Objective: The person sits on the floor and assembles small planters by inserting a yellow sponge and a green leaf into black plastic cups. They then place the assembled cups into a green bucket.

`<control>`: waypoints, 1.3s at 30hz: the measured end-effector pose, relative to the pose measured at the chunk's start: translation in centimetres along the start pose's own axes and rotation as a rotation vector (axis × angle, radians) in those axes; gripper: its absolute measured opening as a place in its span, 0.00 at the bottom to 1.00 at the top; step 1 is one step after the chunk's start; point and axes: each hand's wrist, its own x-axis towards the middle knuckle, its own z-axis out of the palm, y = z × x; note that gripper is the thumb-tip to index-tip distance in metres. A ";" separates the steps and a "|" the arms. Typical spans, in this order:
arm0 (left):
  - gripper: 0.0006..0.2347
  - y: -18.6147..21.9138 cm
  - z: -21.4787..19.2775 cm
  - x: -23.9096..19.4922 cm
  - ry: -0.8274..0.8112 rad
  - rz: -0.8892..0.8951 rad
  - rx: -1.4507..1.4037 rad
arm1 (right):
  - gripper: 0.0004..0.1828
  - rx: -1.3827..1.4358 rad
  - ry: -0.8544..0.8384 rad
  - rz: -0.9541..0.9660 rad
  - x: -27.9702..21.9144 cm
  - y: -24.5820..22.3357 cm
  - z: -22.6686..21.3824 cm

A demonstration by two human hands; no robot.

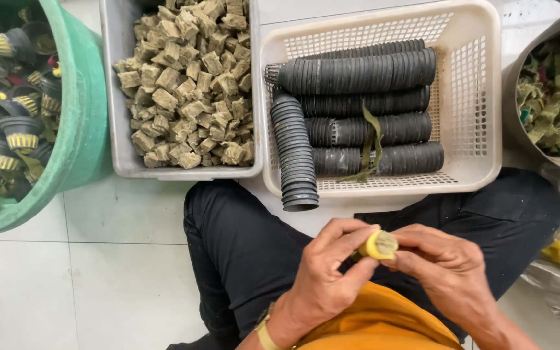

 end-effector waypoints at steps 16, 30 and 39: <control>0.08 -6.3 -5.1 -0.5 0.462 0.201 0.852 | 0.12 -0.114 0.069 -0.124 1.3 -2.7 1.4; 0.09 -3.6 -3.5 -1.3 0.513 0.029 0.622 | 0.13 -0.082 0.140 -0.228 0.8 -3.4 1.5; 0.09 1.6 -2.2 0.0 0.382 -0.407 0.204 | 0.14 -0.059 0.098 -0.620 -0.7 -7.9 3.8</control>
